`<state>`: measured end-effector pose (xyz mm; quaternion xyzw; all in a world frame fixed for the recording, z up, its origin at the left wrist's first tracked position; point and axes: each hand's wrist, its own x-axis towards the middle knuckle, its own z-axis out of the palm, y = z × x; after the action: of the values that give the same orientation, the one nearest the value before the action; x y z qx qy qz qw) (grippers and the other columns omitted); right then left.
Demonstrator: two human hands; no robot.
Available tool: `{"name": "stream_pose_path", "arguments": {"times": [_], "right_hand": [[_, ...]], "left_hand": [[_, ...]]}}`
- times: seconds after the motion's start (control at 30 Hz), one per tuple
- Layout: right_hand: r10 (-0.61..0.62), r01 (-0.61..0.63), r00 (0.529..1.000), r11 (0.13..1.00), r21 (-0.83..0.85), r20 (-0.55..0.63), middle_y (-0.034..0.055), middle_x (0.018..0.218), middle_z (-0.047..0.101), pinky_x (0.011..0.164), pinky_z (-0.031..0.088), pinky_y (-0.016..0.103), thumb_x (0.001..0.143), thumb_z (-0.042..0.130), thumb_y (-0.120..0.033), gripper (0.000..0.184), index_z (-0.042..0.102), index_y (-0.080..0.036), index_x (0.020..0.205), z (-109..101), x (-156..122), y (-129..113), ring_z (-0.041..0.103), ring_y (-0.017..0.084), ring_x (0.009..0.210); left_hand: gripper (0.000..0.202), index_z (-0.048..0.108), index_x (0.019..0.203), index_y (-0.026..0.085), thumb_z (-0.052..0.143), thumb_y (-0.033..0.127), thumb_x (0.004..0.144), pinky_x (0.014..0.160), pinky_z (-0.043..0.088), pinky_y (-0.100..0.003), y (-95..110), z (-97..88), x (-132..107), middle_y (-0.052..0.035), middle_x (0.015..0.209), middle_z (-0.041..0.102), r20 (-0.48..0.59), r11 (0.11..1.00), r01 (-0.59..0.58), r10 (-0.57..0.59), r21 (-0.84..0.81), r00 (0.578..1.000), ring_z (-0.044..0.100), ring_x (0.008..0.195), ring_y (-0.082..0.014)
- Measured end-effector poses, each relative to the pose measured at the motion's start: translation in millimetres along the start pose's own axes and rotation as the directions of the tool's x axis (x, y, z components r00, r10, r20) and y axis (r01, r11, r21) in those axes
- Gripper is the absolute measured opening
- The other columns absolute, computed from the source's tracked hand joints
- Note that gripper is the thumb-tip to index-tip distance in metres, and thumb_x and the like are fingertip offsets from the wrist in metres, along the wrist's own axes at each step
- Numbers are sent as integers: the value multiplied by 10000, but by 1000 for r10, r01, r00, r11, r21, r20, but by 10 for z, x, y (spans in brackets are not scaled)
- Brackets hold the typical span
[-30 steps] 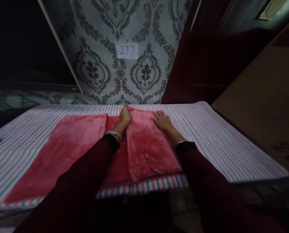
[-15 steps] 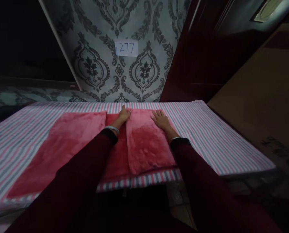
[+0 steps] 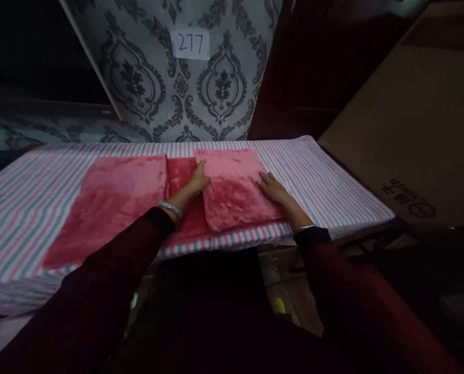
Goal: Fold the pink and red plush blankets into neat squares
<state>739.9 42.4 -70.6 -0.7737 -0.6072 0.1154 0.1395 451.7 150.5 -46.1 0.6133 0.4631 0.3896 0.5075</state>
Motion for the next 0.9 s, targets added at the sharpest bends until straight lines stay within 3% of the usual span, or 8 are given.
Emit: {"name": "stream_pose_path", "arguments": {"times": [0.1,0.27,0.37,0.5,0.63,0.73,0.9], "right_hand": [[-13,13,1000,1000,24,-17,132,1645,342,1242,270,480,1033,356,-539,680,332,-167,1601,-13,-94,-46,299,304,1524],[12,-12,1000,1000,17,3,147,1656,310,1216,320,440,1031,395,-487,676,298,-155,1612,-25,-232,-80,340,297,1506],[-7,8,1000,1000,20,-15,136,1631,368,1214,316,381,1041,376,-443,654,303,-123,1606,-68,-348,-56,386,265,1483],[29,-30,999,1000,-10,-46,125,1518,535,1157,388,417,1043,358,-451,646,295,-158,1616,-88,-487,-50,533,299,1363],[58,-64,994,996,-69,-87,150,1395,634,1087,434,427,1043,359,-459,656,287,-151,1618,-39,-563,-105,583,329,1285],[57,-68,993,992,-103,-107,149,1367,649,1056,444,424,1046,351,-462,650,291,-158,1617,-11,-601,-141,582,335,1261],[54,-69,991,989,-131,-119,145,1379,644,1063,423,463,1041,331,-437,643,288,-159,1619,-4,-664,-160,566,360,1249]], "left_hand": [[929,409,1543,171,607,-51,663,1046,518,-397,83,-43,-26,-133,1458,565,-27,997,26,-24,75,999,622,1208,-293],[880,445,1514,152,662,-45,684,1058,506,-362,180,-149,-103,-137,1429,593,-88,995,75,-70,62,994,594,1265,-300],[918,298,1589,175,679,38,765,1058,508,-403,170,-157,-232,-156,1465,556,-20,993,117,-117,-14,993,585,1274,-303],[1023,141,1629,182,713,118,783,1108,468,-409,50,-121,-573,-149,1555,466,115,995,66,-57,-73,992,520,1348,-296],[1046,280,1603,267,716,45,678,1193,384,-372,-39,-137,-877,-54,1599,433,120,1000,-20,18,19,993,417,1454,-270],[991,383,1562,271,675,9,652,1229,328,-373,-43,-204,-954,-34,1613,418,111,994,-84,76,68,991,375,1489,-257],[996,338,1587,205,658,29,660,1207,355,-355,-71,-283,-990,-88,1613,416,174,996,55,-67,74,982,428,1458,-258]]}}
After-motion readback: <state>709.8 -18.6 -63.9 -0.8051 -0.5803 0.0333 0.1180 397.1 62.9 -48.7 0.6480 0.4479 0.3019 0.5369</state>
